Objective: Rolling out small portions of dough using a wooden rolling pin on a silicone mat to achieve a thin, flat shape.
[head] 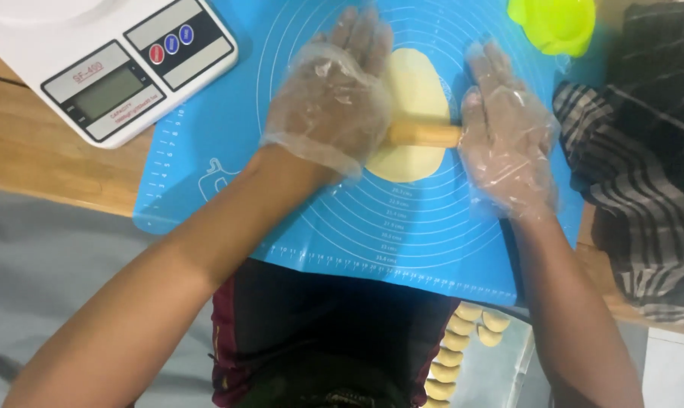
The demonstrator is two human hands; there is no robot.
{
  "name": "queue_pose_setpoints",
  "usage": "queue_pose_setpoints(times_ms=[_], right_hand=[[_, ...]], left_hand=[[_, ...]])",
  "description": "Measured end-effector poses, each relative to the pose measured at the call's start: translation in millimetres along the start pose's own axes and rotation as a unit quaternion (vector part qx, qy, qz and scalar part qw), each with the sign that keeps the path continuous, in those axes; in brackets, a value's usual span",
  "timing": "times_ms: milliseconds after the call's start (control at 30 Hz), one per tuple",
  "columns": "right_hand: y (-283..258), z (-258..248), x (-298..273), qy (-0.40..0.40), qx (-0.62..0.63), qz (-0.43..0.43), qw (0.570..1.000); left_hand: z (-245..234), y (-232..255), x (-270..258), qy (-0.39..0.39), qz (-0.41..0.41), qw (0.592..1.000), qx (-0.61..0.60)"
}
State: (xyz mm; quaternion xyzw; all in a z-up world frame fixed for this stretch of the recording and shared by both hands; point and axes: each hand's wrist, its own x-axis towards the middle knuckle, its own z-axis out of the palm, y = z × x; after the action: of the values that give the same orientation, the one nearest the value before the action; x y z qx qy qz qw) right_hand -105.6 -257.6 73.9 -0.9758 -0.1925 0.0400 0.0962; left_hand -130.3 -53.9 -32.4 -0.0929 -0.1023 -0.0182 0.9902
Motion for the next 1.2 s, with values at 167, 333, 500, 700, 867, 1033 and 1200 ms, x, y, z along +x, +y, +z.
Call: queue_pose_setpoints(times_ms=[167, 333, 500, 700, 867, 1033, 1200], right_hand=[[17.9, 11.2, -13.3, 0.137, -0.082, -0.203, 0.966], [19.8, 7.0, -26.3, 0.090, 0.000, -0.189, 0.978], [44.9, 25.7, -29.4, 0.142, -0.034, -0.259, 0.955], [27.7, 17.1, -44.0, 0.024, -0.024, -0.122, 0.992], [43.1, 33.7, -58.6, 0.074, -0.029, -0.139, 0.987], [31.8, 24.5, -73.4, 0.065, -0.014, -0.127, 0.990], [27.7, 14.5, -78.7, 0.006, -0.068, -0.070, 0.995]], left_hand=[[87.4, -16.0, -34.9, 0.104, 0.051, 0.089, -0.989], [13.7, -21.0, -58.2, 0.049, -0.262, 0.430, -0.863], [20.2, -31.4, -70.2, -0.018, -0.219, 0.842, -0.492], [22.5, -40.8, -86.8, -0.019, -0.138, 0.676, -0.723], [60.3, -47.7, -95.0, 0.092, -0.097, 0.161, -0.978], [43.2, -50.2, -106.3, 0.070, -0.086, 0.343, -0.933], [24.6, -48.3, -114.2, 0.006, -0.144, 0.806, -0.573]])
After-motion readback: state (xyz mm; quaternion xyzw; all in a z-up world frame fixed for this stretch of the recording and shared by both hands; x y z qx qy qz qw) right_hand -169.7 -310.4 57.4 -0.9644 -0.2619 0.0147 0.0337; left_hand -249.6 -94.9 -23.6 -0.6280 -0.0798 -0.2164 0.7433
